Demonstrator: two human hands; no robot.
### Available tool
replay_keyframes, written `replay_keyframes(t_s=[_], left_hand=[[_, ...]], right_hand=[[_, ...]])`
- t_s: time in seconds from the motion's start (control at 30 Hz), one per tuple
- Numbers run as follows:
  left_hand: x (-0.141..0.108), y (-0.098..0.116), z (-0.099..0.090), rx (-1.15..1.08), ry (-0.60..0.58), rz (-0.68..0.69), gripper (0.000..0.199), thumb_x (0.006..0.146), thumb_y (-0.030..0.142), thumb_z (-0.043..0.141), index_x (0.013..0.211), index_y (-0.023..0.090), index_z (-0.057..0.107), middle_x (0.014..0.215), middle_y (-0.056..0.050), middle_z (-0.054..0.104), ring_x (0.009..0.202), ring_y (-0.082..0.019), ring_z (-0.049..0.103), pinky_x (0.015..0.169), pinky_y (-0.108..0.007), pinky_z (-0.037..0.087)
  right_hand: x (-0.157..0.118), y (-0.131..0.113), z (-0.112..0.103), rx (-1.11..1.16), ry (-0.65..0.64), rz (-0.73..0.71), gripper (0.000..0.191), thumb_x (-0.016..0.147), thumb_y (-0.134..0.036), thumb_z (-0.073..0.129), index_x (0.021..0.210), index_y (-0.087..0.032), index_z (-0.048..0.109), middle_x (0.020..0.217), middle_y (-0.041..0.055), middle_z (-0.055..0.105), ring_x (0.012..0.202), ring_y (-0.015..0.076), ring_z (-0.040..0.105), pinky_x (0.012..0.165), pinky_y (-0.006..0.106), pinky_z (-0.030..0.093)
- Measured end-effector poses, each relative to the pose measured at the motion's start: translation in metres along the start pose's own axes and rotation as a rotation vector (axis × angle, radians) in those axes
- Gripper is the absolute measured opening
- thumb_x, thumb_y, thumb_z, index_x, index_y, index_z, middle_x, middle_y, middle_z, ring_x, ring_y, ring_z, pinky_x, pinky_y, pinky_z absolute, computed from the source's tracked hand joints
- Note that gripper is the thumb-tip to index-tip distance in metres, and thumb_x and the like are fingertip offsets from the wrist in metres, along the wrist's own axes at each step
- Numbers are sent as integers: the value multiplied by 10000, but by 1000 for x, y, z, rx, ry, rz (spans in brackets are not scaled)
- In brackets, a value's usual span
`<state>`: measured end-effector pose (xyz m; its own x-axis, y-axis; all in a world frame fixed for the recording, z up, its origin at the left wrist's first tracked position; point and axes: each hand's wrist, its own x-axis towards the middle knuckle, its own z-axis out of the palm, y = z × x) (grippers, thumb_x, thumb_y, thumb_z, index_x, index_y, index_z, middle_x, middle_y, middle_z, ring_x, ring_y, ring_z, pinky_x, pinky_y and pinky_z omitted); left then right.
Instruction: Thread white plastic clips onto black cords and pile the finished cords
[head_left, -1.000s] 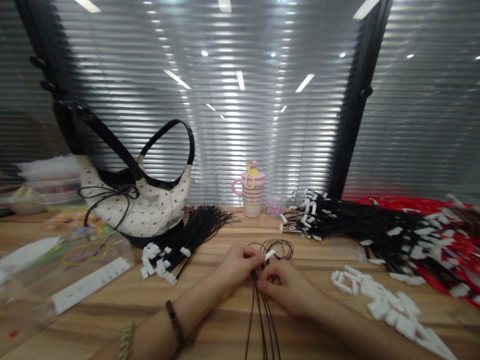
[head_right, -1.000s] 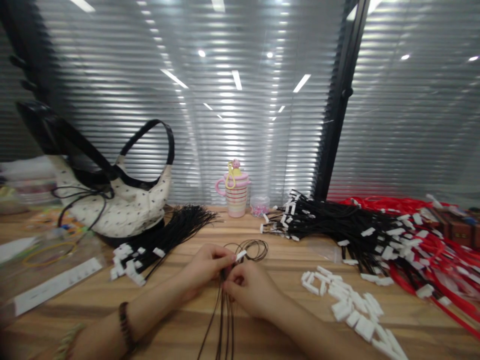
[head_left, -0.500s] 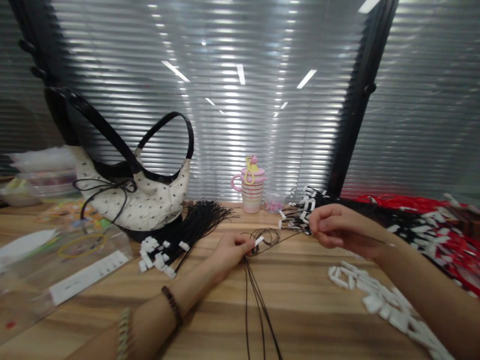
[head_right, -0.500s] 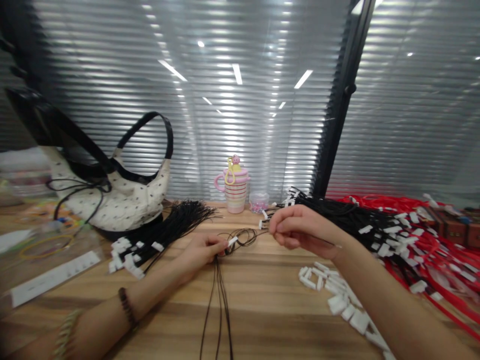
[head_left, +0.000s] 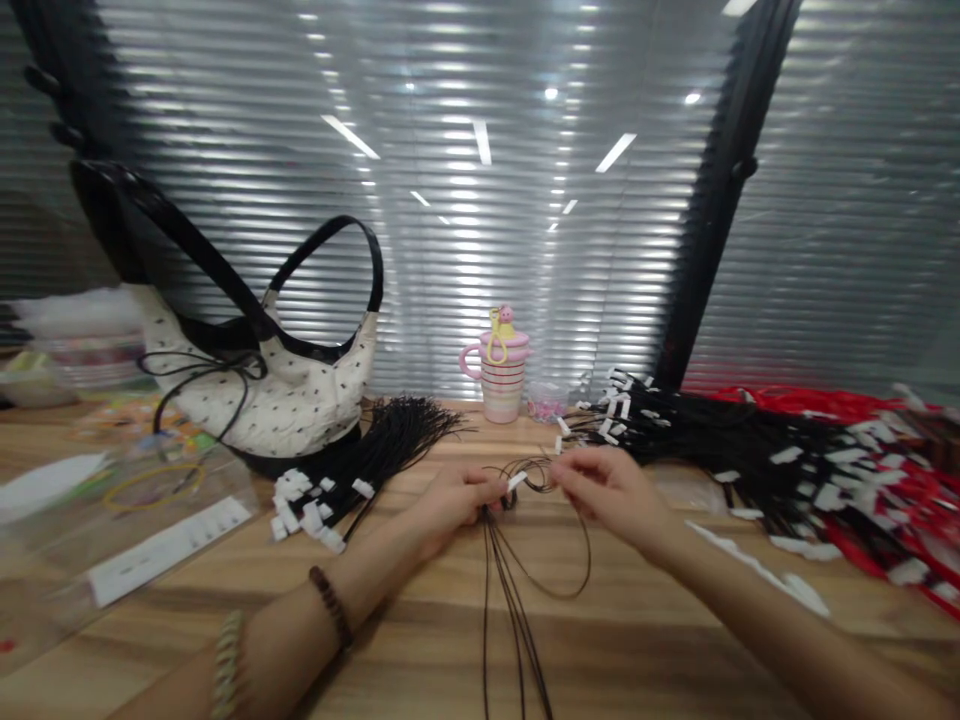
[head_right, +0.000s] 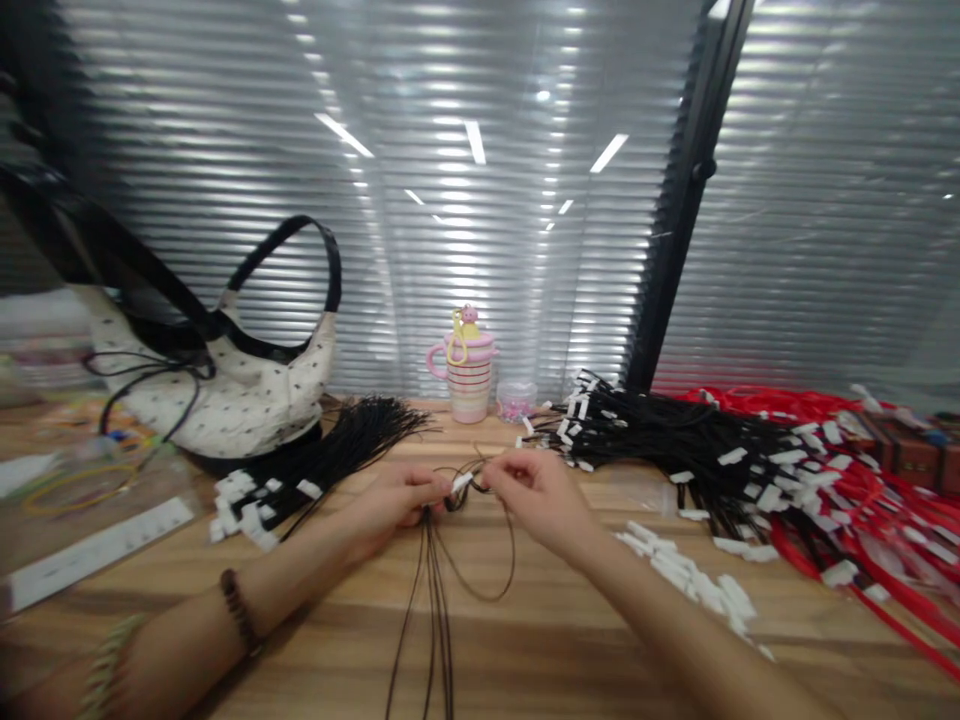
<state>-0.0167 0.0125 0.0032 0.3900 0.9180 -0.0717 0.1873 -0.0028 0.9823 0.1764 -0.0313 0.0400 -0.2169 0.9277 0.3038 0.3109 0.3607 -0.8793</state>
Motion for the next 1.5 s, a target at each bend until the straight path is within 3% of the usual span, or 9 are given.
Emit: replay_keyframes(t_s=[0.1,0.2,1.33,1.5], left_hand=[[-2,2,3,8,-6,-14,231,656,349,580,685,126,631,596,7,530,513,-56,341,460,-217,155],[-3,3,4,9,-4,-33,241,654,354,580,672,118,625,579,13,508,514,-54,332,464,-215,159],[-5,8,5,-11,10,-58,272,638,382,604,706,120,630,607,-1,531,525,-62,342,483,-222,159],[-7,9,7,18,9,-33,275,656,394,585,634,122,620,582,5,532,521,-62,347,494,-223,167]], right_hand=[[-9,21,35,-150,38,2,196,714,-182,441,545,-121,517,519,-10,426,518,84,389,473,189,265],[-16,33,47,-192,68,5,211,723,-186,401,542,-129,494,520,-8,427,541,95,410,497,192,276],[-16,35,46,-238,98,54,230,731,-215,393,523,-139,452,499,-20,390,518,92,388,491,194,261],[-17,34,46,-223,79,43,216,719,-201,401,538,-132,496,511,-12,425,515,91,392,493,190,281]])
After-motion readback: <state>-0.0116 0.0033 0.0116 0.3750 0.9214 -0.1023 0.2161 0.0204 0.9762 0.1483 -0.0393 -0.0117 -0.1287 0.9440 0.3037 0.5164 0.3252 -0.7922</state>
